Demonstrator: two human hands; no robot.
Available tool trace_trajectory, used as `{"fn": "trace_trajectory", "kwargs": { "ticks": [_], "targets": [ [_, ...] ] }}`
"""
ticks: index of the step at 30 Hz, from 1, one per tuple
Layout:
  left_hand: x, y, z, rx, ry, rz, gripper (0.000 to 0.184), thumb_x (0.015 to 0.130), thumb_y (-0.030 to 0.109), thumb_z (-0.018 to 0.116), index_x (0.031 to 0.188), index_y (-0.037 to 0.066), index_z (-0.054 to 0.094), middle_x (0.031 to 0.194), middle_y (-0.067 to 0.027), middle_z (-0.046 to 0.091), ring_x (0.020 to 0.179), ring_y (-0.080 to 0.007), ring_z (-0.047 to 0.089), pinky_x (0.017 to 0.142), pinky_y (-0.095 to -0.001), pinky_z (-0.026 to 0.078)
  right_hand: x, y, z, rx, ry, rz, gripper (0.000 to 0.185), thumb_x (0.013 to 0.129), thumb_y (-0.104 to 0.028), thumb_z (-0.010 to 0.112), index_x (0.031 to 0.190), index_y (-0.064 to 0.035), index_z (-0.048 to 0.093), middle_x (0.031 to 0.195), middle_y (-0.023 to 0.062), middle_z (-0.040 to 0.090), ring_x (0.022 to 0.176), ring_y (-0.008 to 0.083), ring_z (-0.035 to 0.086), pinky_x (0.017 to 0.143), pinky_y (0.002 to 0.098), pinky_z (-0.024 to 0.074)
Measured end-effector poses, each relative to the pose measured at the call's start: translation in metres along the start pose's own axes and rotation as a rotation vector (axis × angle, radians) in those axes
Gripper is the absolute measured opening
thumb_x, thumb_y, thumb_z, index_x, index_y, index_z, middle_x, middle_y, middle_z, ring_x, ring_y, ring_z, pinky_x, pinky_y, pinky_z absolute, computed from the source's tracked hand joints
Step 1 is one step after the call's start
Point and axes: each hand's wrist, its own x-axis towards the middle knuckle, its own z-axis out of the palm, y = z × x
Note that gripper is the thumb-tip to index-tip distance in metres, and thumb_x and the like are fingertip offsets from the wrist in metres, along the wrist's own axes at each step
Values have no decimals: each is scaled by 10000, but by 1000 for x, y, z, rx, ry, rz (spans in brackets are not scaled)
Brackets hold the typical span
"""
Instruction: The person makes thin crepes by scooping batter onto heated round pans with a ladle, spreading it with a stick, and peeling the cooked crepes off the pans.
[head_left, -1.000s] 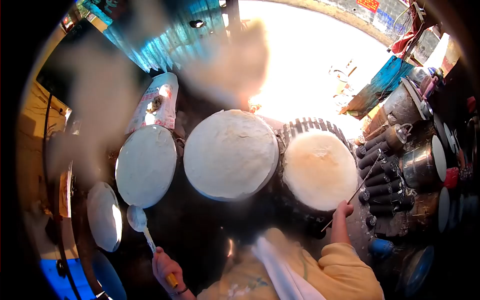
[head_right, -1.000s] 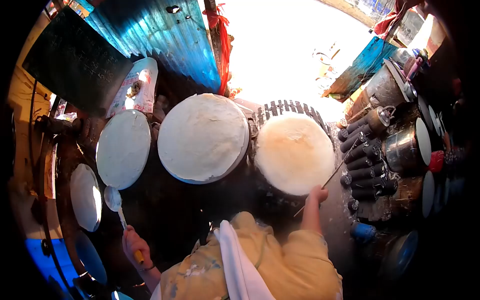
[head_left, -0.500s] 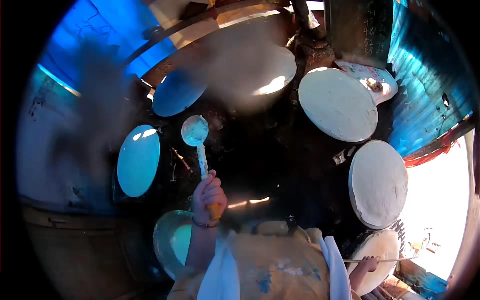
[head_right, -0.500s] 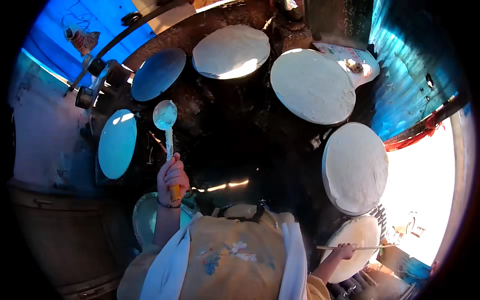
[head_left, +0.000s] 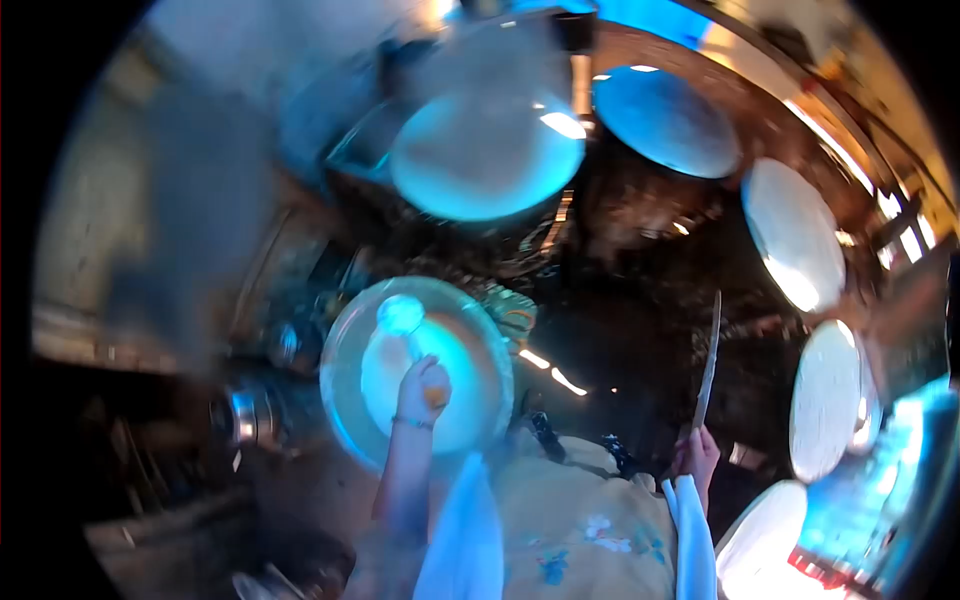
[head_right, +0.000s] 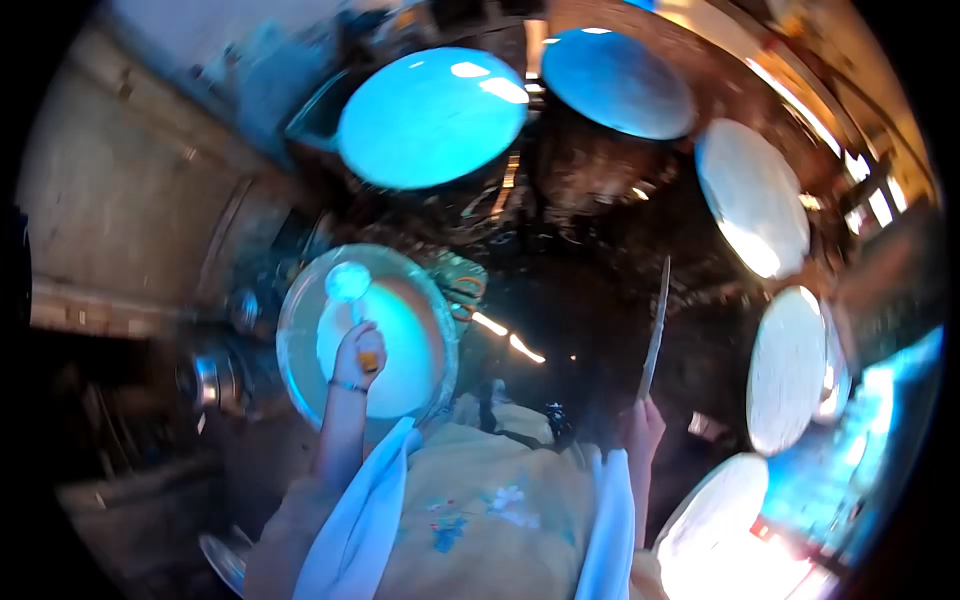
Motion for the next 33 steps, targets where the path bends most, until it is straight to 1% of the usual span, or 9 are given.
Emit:
{"fn": "trace_trajectory", "kwargs": {
  "ticks": [3,5,11,12,15,19,24,31,33],
  "targets": [
    [64,22,-96,609,419,149,95,837,84,500,774,59,434,536,-13,413,398,-126,421,330,-281,335,7,21,23,-147,-137,89,199,919,-215,457,998,-53,540,581,51,541,320,96,411,273,232,327],
    [79,-6,-125,1589,805,66,122,801,83,519,875,11,454,670,-117,544,561,-263,577,474,-387,466,10,32,28,-210,-212,114,182,917,-213,460,890,-50,536,548,47,519,299,100,390,268,240,323],
    [23,-63,-152,1755,707,-63,280,787,62,497,1034,-58,445,956,-267,577,973,-390,564,818,-413,450,-8,-27,82,-576,-467,214,230,916,-227,462,942,-54,611,518,-18,460,376,39,362,325,210,281],
    [11,-74,-147,1916,610,-20,256,797,99,519,1000,-44,457,883,-217,603,852,-360,615,699,-407,493,-4,-26,87,-593,-490,213,230,916,-227,462,942,-54,611,518,-18,460,376,39,362,325,210,281],
    [27,-110,-242,1167,496,-413,191,830,104,515,990,8,476,710,-95,574,606,-217,607,492,-308,471,9,-25,101,-600,-703,69,283,915,-212,461,1118,-60,588,534,-56,428,430,13,349,378,181,263],
    [-29,-158,-155,264,250,-204,131,849,83,497,971,37,487,623,-29,494,499,-125,507,414,-239,390,8,-49,131,-583,-973,153,352,919,-200,457,1241,-70,511,573,-84,372,473,6,321,422,161,237],
    [-49,-195,-97,-628,-95,9,73,902,73,426,932,83,492,522,56,351,378,-32,311,351,-178,286,42,0,133,-851,-1243,-152,339,902,-153,484,1216,-31,522,793,23,608,721,84,521,681,243,449],
    [-128,-185,-44,-51,-259,318,153,930,71,380,1067,123,427,523,46,304,357,-13,293,316,-149,240,6,-58,155,-704,-1428,-70,359,902,-120,468,1251,-41,488,997,44,604,892,93,494,827,241,408],
    [-154,-173,-41,-16,-250,387,179,923,59,382,1086,122,420,520,45,298,350,-17,288,316,-154,241,-4,-74,164,-636,-1480,-380,369,895,-120,470,1254,-36,485,973,52,606,861,104,505,813,244,408]
  ]
}}
